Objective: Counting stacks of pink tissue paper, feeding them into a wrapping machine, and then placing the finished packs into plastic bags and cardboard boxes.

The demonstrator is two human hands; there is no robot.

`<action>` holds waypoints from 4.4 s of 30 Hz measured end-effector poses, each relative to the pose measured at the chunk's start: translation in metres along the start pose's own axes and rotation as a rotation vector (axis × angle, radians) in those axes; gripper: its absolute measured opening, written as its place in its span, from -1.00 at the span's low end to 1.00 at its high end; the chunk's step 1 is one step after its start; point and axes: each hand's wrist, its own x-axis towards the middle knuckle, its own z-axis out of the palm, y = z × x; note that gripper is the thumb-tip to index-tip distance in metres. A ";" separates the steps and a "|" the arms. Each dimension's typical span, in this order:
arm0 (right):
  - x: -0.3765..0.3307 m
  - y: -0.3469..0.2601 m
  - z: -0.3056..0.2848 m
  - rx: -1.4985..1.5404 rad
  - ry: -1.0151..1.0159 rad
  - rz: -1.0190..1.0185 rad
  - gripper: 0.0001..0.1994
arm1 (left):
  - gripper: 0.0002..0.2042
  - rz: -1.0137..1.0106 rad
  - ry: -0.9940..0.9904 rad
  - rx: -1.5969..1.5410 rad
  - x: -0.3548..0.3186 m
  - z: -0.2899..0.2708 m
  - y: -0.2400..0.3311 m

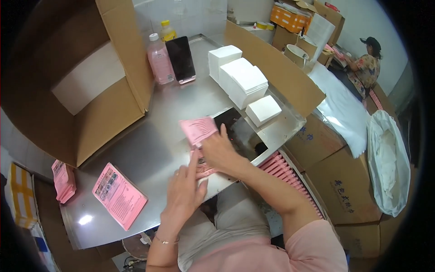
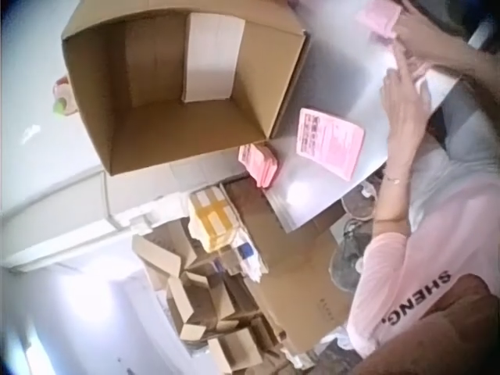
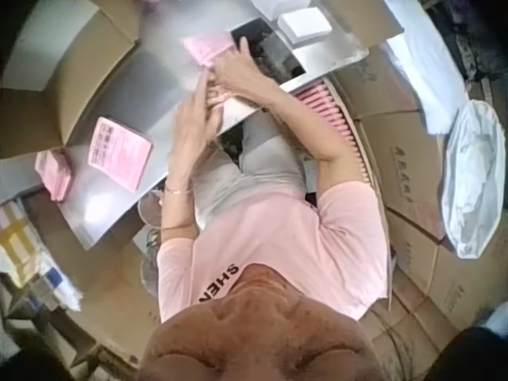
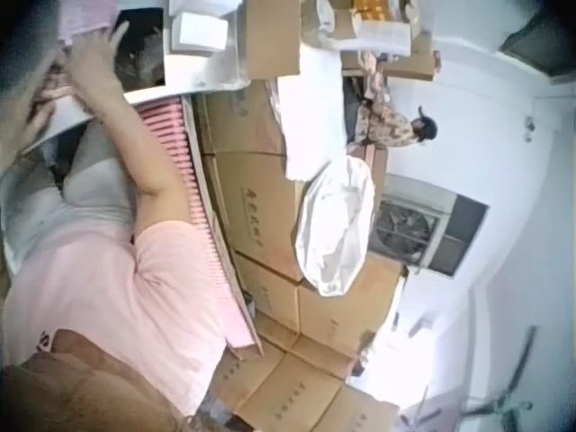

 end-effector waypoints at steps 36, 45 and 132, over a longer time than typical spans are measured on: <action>-0.041 0.085 -0.043 0.077 0.627 -0.025 -0.58 | -0.64 0.241 0.071 0.065 -0.003 0.036 -0.005; -0.020 -0.033 -0.029 -0.072 0.089 -0.162 -0.72 | -0.31 0.031 0.131 0.284 0.005 0.033 0.003; -0.052 0.133 -0.040 -0.132 0.507 0.295 -0.80 | -0.90 0.121 0.142 0.101 0.000 0.024 -0.010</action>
